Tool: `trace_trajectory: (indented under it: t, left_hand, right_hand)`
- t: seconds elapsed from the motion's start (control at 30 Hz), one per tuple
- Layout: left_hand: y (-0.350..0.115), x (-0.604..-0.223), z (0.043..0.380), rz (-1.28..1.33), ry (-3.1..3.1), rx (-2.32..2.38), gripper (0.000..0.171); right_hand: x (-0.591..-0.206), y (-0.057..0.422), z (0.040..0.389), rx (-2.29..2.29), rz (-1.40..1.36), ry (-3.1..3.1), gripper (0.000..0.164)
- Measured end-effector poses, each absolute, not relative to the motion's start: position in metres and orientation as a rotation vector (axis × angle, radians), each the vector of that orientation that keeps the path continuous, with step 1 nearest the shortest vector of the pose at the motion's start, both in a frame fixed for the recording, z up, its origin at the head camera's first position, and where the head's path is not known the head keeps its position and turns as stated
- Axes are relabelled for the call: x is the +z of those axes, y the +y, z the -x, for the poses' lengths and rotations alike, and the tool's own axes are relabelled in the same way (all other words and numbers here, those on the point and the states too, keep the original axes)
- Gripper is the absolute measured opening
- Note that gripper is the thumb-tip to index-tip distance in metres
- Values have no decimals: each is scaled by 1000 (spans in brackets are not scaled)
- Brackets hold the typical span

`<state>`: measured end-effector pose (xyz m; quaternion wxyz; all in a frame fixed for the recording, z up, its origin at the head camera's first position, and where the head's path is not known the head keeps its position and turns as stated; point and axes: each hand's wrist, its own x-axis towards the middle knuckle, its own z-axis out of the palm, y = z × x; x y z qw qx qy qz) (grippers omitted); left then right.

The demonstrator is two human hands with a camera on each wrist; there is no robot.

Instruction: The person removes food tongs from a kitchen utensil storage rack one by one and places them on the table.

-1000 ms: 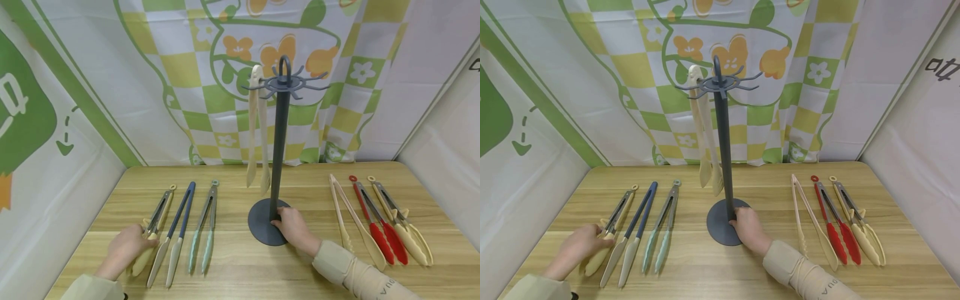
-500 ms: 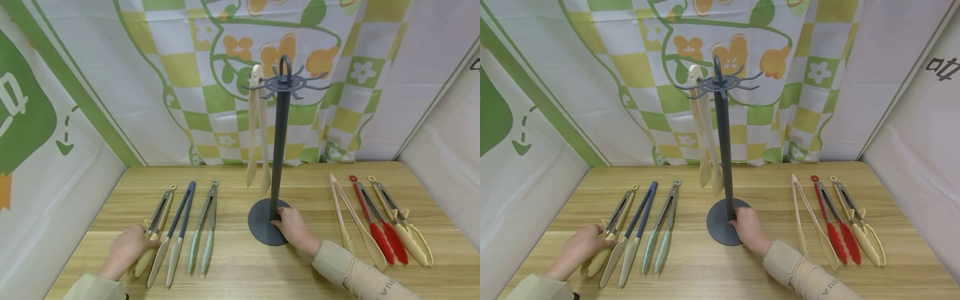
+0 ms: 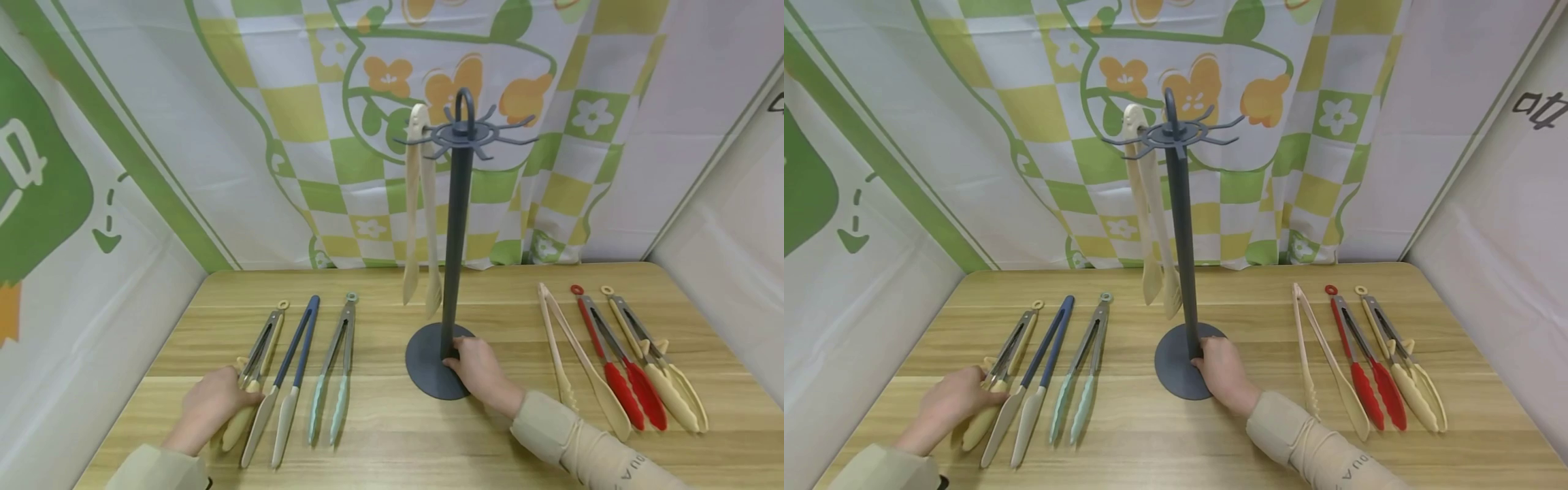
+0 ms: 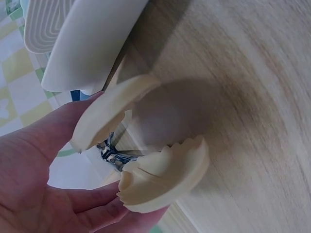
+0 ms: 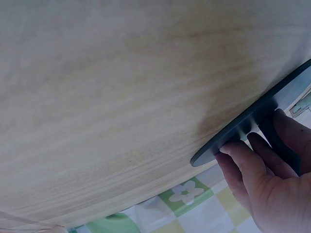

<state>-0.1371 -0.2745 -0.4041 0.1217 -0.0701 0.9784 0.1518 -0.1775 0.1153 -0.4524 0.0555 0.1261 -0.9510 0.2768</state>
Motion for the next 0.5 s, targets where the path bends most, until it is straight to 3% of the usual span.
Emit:
trace_trajectory:
  t: [0.5]
  left_hand:
    - [-277,-393,140,186,2790,462,45]
  right_hand:
    - [-451,115,177,847,-383,-2892,21]
